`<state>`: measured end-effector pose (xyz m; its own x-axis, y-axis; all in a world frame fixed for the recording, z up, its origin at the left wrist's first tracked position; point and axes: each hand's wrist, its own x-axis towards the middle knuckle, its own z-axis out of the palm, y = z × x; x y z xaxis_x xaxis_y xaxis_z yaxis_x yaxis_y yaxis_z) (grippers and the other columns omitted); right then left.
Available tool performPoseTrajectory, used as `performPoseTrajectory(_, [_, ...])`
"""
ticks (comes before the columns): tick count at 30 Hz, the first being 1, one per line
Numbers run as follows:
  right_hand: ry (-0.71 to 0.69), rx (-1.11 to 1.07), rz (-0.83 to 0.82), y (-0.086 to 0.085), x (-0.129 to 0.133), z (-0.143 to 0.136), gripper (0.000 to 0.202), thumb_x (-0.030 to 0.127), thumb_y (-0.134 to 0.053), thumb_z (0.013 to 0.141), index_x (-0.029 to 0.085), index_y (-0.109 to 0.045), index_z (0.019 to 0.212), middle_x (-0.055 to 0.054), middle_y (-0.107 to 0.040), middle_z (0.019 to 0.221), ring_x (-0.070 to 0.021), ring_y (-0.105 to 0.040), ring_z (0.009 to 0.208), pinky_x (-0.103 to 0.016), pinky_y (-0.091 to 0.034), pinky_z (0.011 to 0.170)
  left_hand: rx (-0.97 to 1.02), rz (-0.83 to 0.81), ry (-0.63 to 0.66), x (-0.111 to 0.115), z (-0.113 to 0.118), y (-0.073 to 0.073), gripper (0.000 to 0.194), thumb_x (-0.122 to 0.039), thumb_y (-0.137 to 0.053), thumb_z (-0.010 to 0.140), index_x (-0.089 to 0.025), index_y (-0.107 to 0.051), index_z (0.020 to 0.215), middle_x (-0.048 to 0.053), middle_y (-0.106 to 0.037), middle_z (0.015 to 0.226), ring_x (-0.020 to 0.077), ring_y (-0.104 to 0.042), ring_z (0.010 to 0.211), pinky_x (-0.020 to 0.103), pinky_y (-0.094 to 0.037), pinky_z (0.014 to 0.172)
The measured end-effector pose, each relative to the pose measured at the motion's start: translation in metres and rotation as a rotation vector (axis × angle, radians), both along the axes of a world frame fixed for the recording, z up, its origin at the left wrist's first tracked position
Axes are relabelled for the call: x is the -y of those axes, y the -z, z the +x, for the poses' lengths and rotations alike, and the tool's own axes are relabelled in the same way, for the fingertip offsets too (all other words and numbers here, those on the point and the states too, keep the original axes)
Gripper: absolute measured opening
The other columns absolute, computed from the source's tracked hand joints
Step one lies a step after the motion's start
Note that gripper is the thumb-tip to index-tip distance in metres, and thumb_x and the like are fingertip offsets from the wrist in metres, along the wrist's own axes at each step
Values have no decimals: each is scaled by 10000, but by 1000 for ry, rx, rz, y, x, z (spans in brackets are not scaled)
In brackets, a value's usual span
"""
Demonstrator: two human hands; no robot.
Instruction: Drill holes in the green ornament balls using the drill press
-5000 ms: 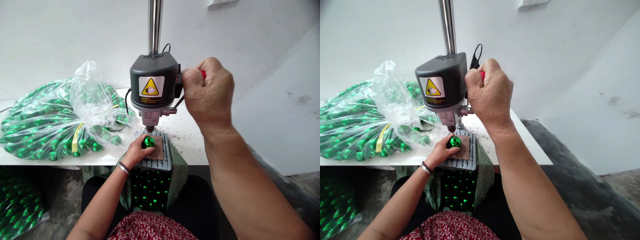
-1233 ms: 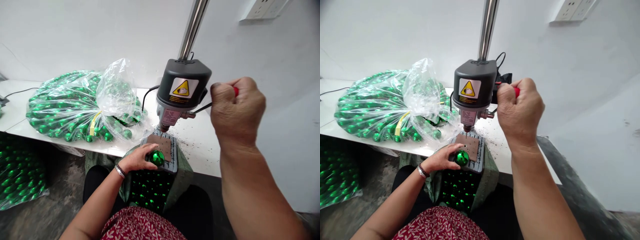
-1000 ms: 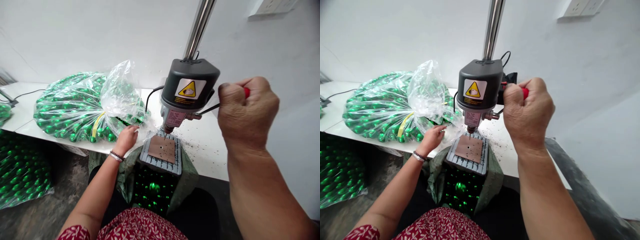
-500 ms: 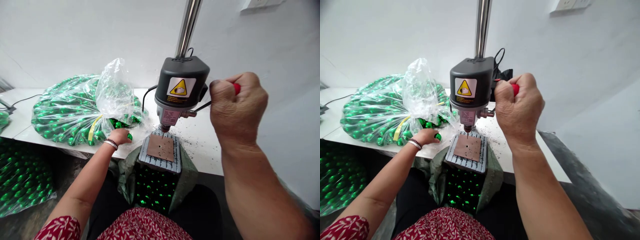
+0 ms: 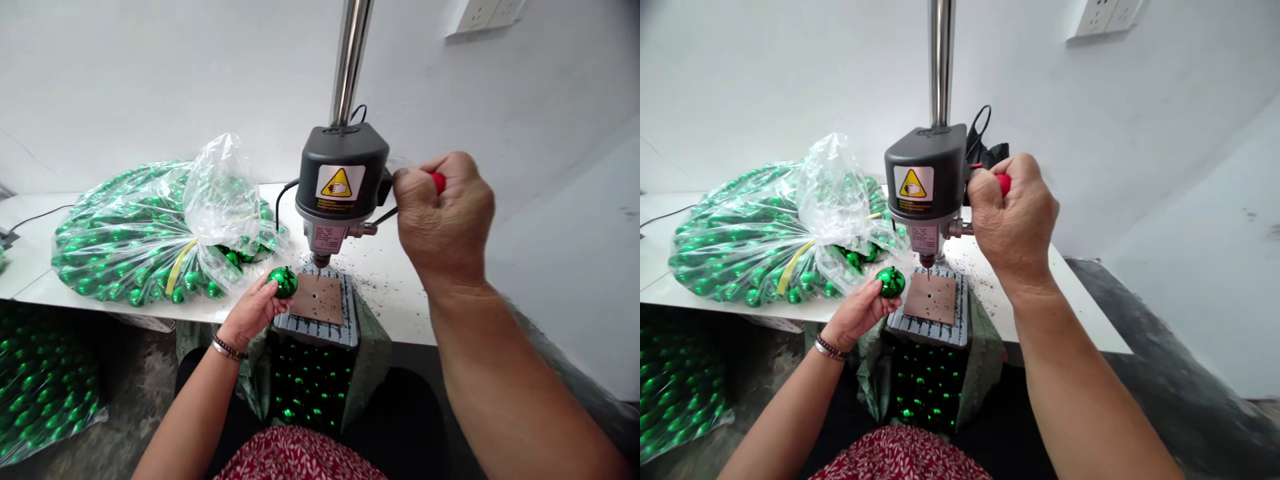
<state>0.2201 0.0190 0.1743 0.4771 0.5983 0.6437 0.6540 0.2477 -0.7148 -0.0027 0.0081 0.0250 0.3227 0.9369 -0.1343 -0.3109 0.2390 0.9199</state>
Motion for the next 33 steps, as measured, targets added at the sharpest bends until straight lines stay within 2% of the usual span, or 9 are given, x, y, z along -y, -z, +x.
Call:
performPoseTrajectory(2, [-22,-8,2,0,0,1,220,250,-583,847,154,-455,695,81,-402,588,-29,-331,572,-229,-305,606,-80,9,-7,-1,7,8,635,-482,-700,741,-213,-501,1281,42,-654,982,125,-635,724,230,-458,619])
performPoseTrajectory(8, [-43,-12,35,2,0,0,199,275,-572,850,157,-475,724,78,-413,611,-36,-350,583,-219,-341,630,-794,369,-99,-17,20,18,553,-287,-747,669,-148,-568,1174,68,-657,1064,208,-612,949,359,-489,882])
performPoseTrajectory(14, [-101,18,80,6,-1,3,186,302,-545,852,168,-468,748,69,-443,644,-56,-437,645,-279,-454,751,-1050,650,-41,-27,33,26,563,-177,-734,643,-170,-596,1189,96,-644,1204,259,-593,1140,405,-462,1031])
performPoseTrajectory(17, [-97,32,94,7,-1,3,183,314,-530,856,173,-469,756,73,-430,643,-53,-460,656,-274,-465,754,-1116,757,21,-32,36,27,588,-161,-715,657,-192,-601,1233,101,-615,1271,264,-573,1193,408,-443,1076])
performPoseTrajectory(21, [-62,39,79,6,0,3,191,306,-547,849,176,-461,739,80,-398,604,-38,-416,594,-217,-419,664,-1170,789,115,-39,41,21,643,-142,-702,651,-190,-593,1282,116,-580,1336,279,-563,1215,401,-415,1110])
performPoseTrajectory(26, [-72,48,111,7,0,3,188,323,-530,851,173,-484,747,70,-450,608,-36,-402,575,-196,-368,605,-1097,670,177,-40,41,19,686,-224,-709,698,-194,-530,1359,128,-536,1400,297,-525,1277,414,-390,1128])
performPoseTrajectory(30, [-62,35,83,6,1,2,188,311,-547,851,169,-477,749,60,-474,648,-39,-431,603,-203,-383,632,-912,597,162,-34,41,22,601,-333,-644,802,-156,-512,1361,152,-535,1407,284,-489,1322,415,-359,1144])
performPoseTrajectory(33, [-53,18,65,5,1,1,187,307,-559,850,172,-473,754,54,-466,654,-48,-437,613,-210,-388,631,-890,479,115,-34,43,22,586,-347,-645,802,-130,-513,1330,155,-595,1324,283,-550,1236,429,-401,1094])
